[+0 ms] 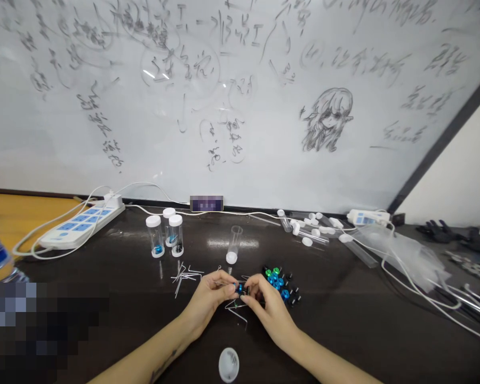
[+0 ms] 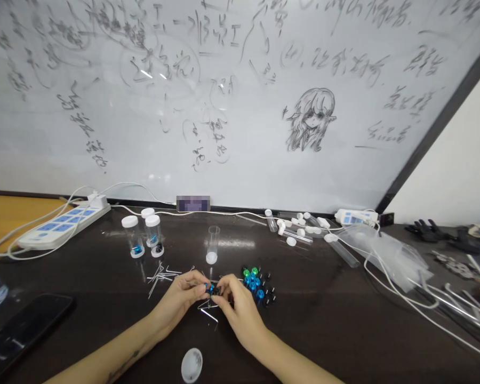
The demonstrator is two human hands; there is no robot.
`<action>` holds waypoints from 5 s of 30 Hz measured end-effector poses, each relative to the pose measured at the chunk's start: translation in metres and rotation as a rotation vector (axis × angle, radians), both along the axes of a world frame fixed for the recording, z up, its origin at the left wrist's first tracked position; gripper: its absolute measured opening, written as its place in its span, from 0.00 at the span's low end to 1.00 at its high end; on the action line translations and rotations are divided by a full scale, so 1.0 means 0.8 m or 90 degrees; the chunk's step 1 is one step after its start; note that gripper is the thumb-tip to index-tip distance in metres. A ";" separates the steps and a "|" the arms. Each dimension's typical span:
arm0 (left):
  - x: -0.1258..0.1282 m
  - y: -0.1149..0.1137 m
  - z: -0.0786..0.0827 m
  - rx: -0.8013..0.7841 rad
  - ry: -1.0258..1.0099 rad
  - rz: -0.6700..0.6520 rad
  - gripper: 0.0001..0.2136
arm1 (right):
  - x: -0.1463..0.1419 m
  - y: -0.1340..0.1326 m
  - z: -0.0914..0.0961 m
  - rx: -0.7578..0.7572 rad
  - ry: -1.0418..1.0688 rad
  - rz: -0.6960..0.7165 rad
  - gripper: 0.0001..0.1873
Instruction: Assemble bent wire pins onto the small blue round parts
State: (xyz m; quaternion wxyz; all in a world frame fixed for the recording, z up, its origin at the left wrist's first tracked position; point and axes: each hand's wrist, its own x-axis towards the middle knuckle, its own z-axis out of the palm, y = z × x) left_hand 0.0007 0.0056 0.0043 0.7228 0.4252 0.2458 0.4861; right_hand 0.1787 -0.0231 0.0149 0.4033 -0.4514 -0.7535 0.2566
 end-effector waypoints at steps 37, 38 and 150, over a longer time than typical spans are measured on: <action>0.000 0.000 -0.001 -0.012 -0.005 -0.007 0.04 | 0.003 0.003 -0.009 0.053 0.020 -0.006 0.09; 0.000 0.000 0.000 -0.015 -0.003 -0.007 0.04 | 0.003 0.003 -0.009 0.064 0.021 -0.004 0.09; 0.002 -0.005 0.006 0.021 0.017 -0.023 0.05 | 0.004 -0.001 -0.006 0.008 -0.010 -0.013 0.07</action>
